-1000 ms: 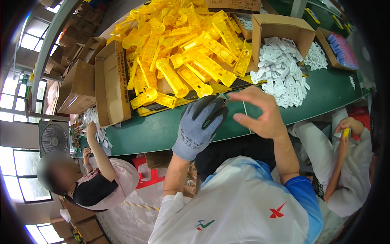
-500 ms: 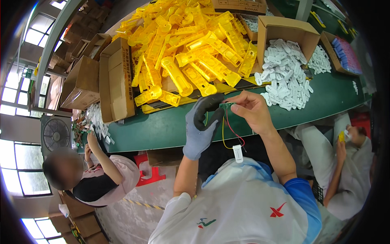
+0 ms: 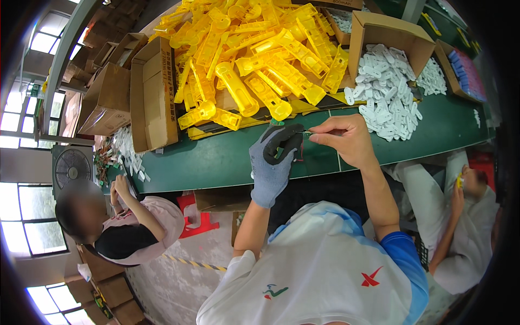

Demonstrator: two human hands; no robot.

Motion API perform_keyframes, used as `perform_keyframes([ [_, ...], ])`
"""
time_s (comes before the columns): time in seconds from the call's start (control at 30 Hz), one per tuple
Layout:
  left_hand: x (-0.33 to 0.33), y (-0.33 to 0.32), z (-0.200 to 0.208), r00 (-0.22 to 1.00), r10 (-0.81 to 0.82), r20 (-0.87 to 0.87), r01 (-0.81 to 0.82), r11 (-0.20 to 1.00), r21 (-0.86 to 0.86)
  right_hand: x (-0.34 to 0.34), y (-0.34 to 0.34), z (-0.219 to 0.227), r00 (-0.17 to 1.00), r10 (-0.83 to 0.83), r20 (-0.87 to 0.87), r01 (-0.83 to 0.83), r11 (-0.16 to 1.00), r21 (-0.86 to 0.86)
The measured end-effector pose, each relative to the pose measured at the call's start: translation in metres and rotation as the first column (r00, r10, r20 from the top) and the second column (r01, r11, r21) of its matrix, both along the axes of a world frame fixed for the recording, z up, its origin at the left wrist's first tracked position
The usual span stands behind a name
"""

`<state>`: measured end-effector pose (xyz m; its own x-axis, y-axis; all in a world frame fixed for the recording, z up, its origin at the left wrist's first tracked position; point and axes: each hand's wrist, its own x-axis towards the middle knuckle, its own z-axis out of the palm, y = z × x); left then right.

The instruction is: The person assembles small electronic components by hand, inserting circuit boards and wires into yellow and white plastic housings.

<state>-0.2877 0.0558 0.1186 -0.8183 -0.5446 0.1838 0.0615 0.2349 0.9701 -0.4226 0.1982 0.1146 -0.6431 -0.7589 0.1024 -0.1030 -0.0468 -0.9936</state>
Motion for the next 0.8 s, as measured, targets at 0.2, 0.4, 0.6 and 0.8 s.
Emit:
perform_keyframes([
  [0.2, -0.001, 0.007, -0.024, 0.993, 0.11, -0.033, -0.106, 0.988, 0.111, 0.005, -0.003, -0.011, 0.952, -0.094, -0.292, 0.082, 0.995, -0.055],
  [0.4, 0.004, 0.008, -0.025, 0.991, 0.116, 0.069, -0.135, 0.889, 0.437, 0.011, 0.001, -0.017, 0.604, -0.216, -0.767, 0.038, 0.969, -0.242],
  [0.6, 0.006, 0.013, -0.025, 0.988, 0.107, 0.113, -0.119, 0.987, 0.112, 0.007, 0.008, -0.027, 0.503, -0.172, -0.847, 0.018, 0.982, -0.189],
  [0.8, -0.006, -0.01, -0.001, 0.957, -0.194, 0.217, 0.145, 0.964, 0.223, 0.0, 0.022, -0.032, 0.545, -0.219, -0.809, 0.032, 0.97, -0.242],
])
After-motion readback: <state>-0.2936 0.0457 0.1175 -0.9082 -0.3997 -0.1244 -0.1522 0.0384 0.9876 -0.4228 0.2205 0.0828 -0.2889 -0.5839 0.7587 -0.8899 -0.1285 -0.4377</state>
